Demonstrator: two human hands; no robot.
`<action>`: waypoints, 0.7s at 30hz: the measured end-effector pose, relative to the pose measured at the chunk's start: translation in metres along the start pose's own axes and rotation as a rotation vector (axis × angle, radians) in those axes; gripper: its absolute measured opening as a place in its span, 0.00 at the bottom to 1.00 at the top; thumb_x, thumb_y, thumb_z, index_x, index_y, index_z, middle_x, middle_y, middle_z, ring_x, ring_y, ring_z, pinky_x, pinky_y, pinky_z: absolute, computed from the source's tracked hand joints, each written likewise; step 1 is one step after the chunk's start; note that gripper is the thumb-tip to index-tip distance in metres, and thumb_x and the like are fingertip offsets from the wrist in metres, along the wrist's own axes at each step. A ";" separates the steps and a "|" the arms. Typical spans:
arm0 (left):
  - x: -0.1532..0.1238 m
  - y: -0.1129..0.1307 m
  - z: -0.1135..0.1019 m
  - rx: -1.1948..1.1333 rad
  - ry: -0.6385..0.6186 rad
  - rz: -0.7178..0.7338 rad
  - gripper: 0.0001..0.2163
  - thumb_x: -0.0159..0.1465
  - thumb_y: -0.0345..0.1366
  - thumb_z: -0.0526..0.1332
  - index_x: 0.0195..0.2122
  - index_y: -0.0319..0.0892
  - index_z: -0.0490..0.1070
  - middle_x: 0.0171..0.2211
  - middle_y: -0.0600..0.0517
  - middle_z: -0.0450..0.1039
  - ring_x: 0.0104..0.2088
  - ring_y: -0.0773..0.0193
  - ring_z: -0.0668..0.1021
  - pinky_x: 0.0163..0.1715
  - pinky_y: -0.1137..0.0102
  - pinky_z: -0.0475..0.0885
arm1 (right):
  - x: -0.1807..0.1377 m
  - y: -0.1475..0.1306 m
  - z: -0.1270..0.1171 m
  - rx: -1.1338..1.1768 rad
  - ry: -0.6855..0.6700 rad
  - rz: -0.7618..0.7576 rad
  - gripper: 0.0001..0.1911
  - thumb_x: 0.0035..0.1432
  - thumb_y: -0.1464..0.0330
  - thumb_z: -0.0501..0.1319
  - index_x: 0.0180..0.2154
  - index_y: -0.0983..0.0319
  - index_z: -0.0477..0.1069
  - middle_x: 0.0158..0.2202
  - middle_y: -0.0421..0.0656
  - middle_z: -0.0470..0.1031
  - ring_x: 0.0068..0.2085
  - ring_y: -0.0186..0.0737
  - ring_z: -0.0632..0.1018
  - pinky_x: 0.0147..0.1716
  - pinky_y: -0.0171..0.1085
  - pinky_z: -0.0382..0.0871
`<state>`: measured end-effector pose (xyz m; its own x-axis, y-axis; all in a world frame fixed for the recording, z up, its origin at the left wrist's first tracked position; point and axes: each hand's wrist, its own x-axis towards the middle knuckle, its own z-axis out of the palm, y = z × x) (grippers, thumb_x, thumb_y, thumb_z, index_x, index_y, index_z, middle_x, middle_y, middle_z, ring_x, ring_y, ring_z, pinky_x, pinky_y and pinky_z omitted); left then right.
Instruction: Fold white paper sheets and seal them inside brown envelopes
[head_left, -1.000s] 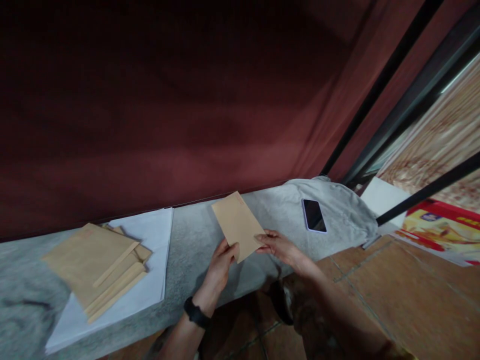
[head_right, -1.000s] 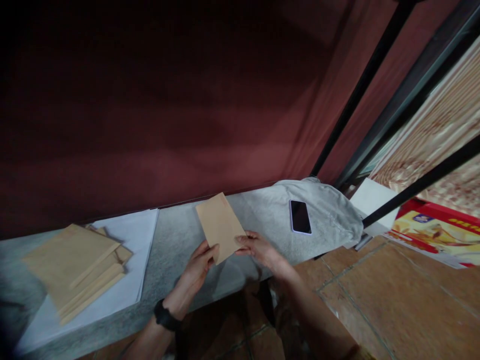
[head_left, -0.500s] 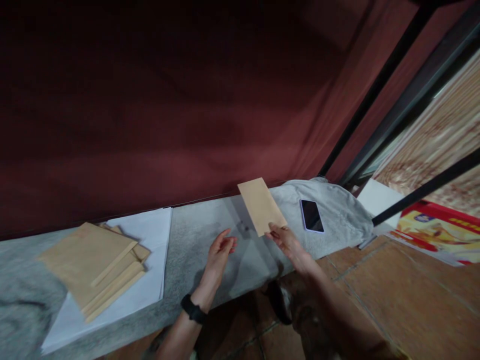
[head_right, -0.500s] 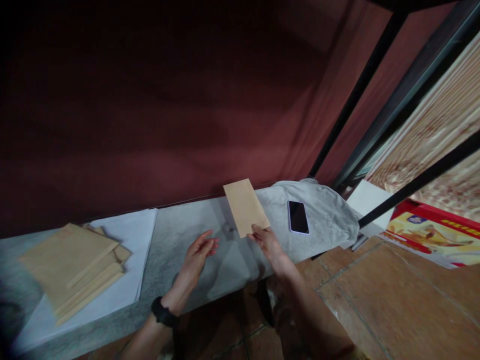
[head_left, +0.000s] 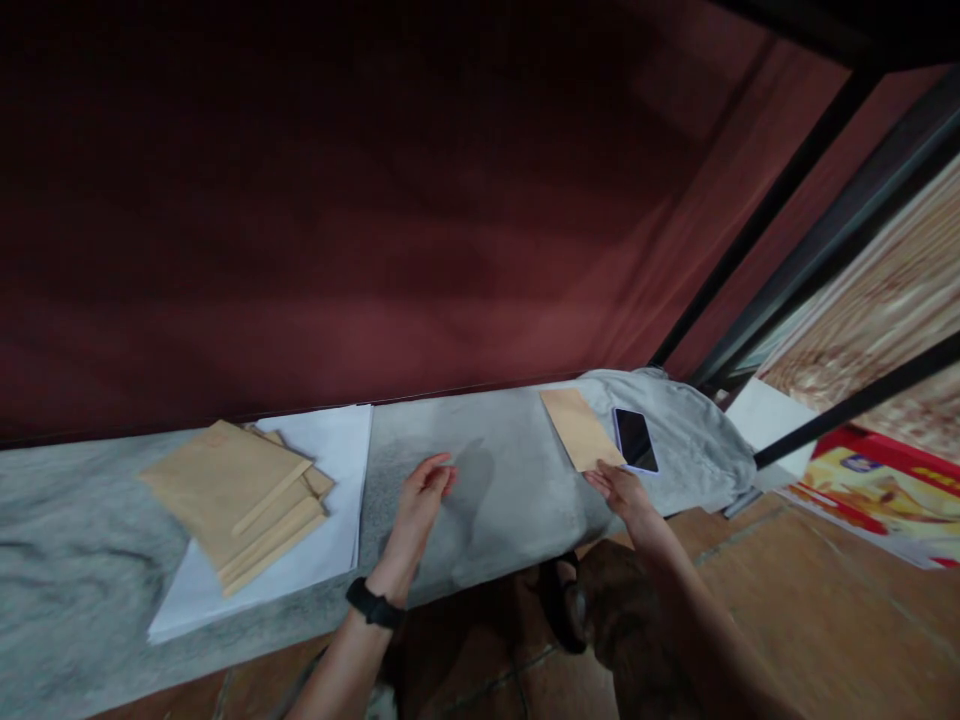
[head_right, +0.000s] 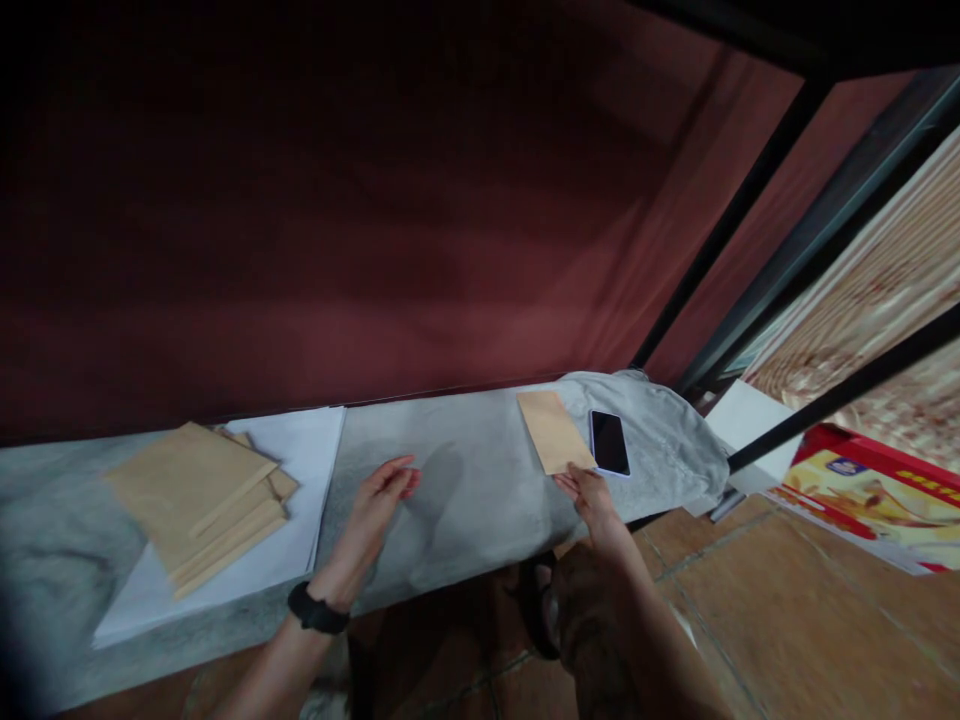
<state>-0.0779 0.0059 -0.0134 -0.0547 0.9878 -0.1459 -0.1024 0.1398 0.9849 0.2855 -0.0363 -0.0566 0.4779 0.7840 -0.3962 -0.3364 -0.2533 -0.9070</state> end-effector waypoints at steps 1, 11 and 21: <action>0.003 0.001 -0.006 0.044 0.028 0.043 0.22 0.53 0.52 0.70 0.42 0.41 0.79 0.34 0.46 0.82 0.35 0.57 0.82 0.38 0.64 0.76 | -0.001 -0.002 -0.001 -0.006 0.008 0.001 0.10 0.47 0.65 0.70 0.25 0.55 0.69 0.25 0.43 0.79 0.33 0.46 0.84 0.48 0.44 0.81; -0.006 0.029 -0.089 1.228 0.432 0.311 0.23 0.68 0.37 0.54 0.62 0.33 0.69 0.65 0.30 0.67 0.66 0.38 0.67 0.63 0.42 0.62 | -0.022 -0.010 -0.033 -0.220 -0.135 0.189 0.04 0.53 0.65 0.63 0.29 0.57 0.77 0.39 0.56 0.85 0.39 0.50 0.86 0.44 0.44 0.81; 0.007 0.031 -0.186 1.342 0.530 -0.103 0.16 0.71 0.38 0.52 0.52 0.40 0.76 0.47 0.38 0.77 0.50 0.45 0.77 0.46 0.58 0.71 | -0.049 -0.032 0.076 -0.316 -0.501 0.031 0.18 0.43 0.62 0.74 0.38 0.61 0.81 0.41 0.52 0.84 0.38 0.46 0.84 0.42 0.42 0.78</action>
<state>-0.2660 0.0046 -0.0015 -0.4901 0.8699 0.0558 0.8465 0.4598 0.2683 0.2110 -0.0232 0.0031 0.0048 0.9262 -0.3769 -0.0495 -0.3762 -0.9252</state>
